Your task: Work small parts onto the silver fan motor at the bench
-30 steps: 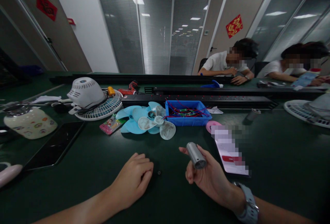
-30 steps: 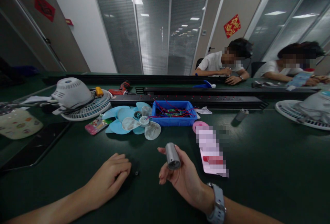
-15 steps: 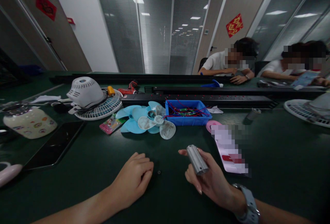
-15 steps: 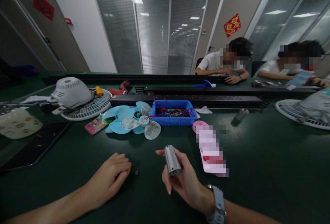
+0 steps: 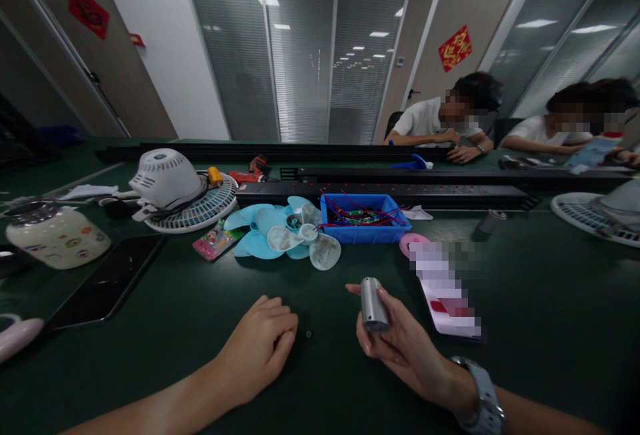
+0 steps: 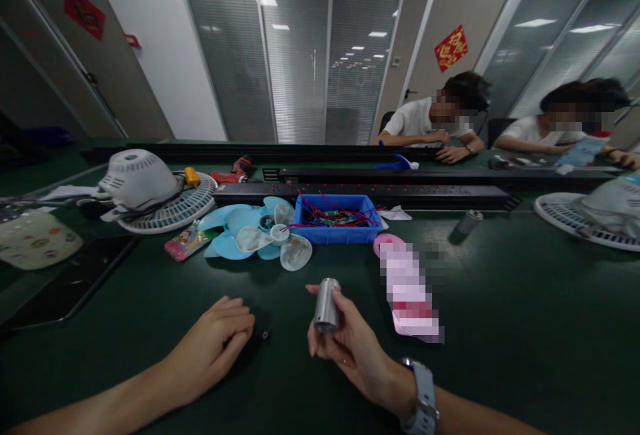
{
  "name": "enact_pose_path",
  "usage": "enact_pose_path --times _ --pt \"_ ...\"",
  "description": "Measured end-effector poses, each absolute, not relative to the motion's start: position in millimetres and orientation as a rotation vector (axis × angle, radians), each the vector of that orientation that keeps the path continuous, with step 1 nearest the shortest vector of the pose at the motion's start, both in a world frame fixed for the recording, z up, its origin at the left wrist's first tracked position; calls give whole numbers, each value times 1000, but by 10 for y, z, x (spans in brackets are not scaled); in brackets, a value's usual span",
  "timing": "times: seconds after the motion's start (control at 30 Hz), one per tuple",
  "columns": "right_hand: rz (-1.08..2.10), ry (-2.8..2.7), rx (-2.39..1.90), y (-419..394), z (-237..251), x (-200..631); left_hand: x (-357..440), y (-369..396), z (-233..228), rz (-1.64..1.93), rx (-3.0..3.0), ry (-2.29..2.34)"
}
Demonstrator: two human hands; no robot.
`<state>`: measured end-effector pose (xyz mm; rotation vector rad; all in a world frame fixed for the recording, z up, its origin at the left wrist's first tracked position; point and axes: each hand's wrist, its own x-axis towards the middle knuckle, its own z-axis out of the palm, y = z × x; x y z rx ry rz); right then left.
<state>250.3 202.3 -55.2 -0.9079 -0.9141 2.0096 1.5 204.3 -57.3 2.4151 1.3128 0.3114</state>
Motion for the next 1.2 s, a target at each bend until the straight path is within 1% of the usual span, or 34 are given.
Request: enact_pose_path --times 0.23,0.7,1.2 --pt "2002 -947 -800 2032 -586 2486 7 2058 -602 316 2426 1315" --pt "2053 -884 -772 2043 -591 2520 4 2054 -600 324 2419 1311" --pt "2043 -868 -867 2025 -563 2517 6 2063 -606 327 2429 1304"
